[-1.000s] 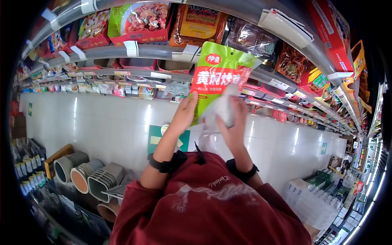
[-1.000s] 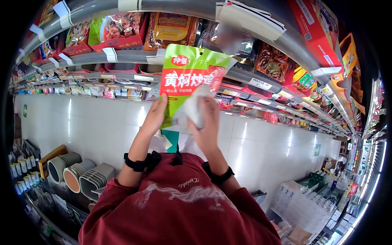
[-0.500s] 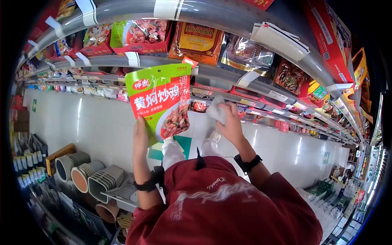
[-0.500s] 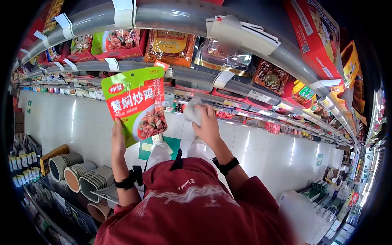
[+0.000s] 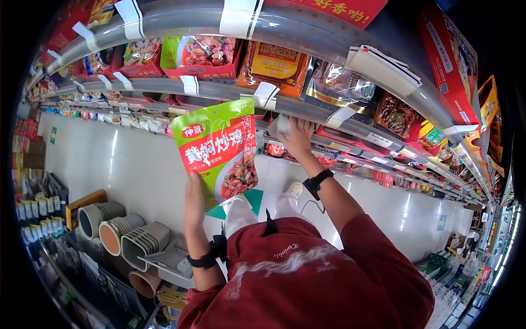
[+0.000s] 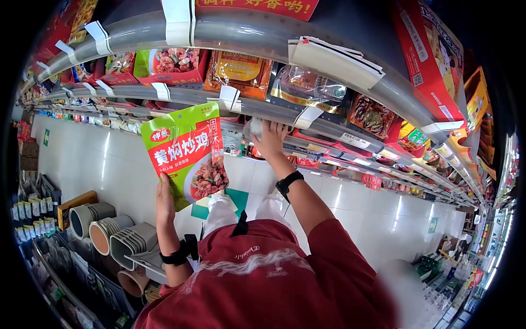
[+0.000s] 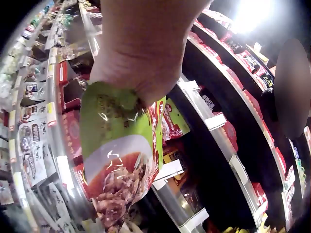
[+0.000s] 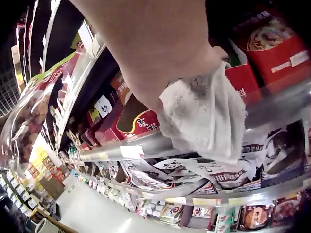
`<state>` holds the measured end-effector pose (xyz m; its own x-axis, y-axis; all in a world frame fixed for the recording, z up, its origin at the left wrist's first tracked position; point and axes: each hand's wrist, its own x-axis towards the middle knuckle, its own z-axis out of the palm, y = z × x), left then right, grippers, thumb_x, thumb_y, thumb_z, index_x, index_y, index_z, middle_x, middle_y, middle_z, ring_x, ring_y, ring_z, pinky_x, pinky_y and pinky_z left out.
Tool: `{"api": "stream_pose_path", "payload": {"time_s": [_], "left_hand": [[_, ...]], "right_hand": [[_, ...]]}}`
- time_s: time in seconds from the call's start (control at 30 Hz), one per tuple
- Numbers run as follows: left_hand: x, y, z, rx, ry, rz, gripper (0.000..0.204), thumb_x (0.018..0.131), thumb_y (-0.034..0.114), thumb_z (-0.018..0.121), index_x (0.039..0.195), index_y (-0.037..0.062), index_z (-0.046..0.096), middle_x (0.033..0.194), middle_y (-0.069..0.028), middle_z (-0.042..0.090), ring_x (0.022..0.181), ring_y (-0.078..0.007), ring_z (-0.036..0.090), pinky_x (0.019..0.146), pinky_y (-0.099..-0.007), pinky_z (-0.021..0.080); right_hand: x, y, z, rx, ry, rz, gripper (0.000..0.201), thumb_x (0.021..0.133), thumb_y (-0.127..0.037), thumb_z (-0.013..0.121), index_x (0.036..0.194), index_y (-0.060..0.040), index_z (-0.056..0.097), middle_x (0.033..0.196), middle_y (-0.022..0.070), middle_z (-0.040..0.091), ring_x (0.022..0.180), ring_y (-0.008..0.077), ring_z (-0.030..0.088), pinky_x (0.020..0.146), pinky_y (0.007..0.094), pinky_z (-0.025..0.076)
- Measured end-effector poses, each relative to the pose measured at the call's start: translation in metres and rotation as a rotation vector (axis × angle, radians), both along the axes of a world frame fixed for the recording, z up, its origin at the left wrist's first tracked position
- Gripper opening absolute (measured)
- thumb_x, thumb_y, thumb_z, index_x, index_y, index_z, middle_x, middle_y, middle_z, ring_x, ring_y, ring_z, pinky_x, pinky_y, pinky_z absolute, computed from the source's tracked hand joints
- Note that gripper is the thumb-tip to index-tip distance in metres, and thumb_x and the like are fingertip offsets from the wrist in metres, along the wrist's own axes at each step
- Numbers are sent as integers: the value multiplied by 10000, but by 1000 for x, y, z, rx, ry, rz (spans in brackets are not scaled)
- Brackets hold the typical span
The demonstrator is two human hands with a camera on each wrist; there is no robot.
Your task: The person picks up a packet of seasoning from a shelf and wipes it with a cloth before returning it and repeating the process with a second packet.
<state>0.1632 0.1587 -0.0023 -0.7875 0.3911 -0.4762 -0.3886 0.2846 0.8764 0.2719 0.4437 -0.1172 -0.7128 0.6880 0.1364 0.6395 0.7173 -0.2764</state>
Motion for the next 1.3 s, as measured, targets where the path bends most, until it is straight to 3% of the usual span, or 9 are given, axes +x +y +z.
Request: {"api": "stream_pose_path", "payload": {"time_s": [0.17,0.27,0.33,0.47,0.73,0.9,1.03,1.17,1.3], "left_hand": [[-4,5,0,55,25,-71,568,865,481,358,1047,-45,471,1014,-96,505,920,-131,445,802,-262,352],[-6,10,0,48,74,-84,589,864,487,348,1075,-51,462,1018,-98,508,925,-139,456,807,-265,358],[-5,16,-3,10,123,-99,558,882,454,317,1040,-55,479,984,-107,532,887,-148,472,785,-274,370],[9,35,13,101,132,-202,521,899,410,301,1024,-60,488,962,-109,557,864,-156,492,781,-272,375],[33,72,29,152,112,-474,519,896,413,314,1067,-50,476,1006,-102,547,918,-148,481,823,-257,351],[43,93,32,215,129,-590,529,891,427,319,1038,-50,495,992,-111,550,901,-153,476,816,-255,349],[31,81,10,129,201,-482,542,884,441,326,1045,-47,499,991,-106,550,915,-154,480,824,-264,350],[10,47,-8,26,165,-103,561,870,462,346,1086,-41,468,1024,-120,525,938,-180,480,822,-289,361],[-19,-10,-57,68,41,-77,544,868,460,352,1050,-37,478,980,-108,528,867,-161,483,769,-285,376]], "right_hand": [[21,-25,18,-34,219,53,604,736,-323,571,1231,-63,342,1263,185,305,1203,346,213,980,502,129],[39,-47,37,-273,293,123,492,800,-290,515,1190,-20,386,1207,175,388,1153,306,329,968,411,225],[51,-58,46,-899,500,163,407,845,-273,470,1141,5,431,1122,155,480,1072,249,439,909,319,315],[62,-86,103,-1048,575,208,367,839,-227,503,1111,10,437,1032,107,533,982,168,489,838,283,365],[92,-93,125,-1038,818,102,615,718,-181,666,1163,-19,274,1046,102,502,943,156,507,805,294,404],[111,-76,119,-837,866,79,480,777,-128,581,1155,-14,309,1029,105,504,934,167,504,799,283,396],[119,-56,91,-784,779,17,275,797,-49,426,1071,-15,432,998,152,484,924,254,499,804,322,375],[96,-38,70,-539,567,59,333,755,-73,488,1078,-10,438,1028,170,479,983,329,456,837,345,366],[55,-28,51,-190,430,154,510,687,-179,619,1126,-30,407,1127,141,429,1060,316,391,893,399,304]]}}
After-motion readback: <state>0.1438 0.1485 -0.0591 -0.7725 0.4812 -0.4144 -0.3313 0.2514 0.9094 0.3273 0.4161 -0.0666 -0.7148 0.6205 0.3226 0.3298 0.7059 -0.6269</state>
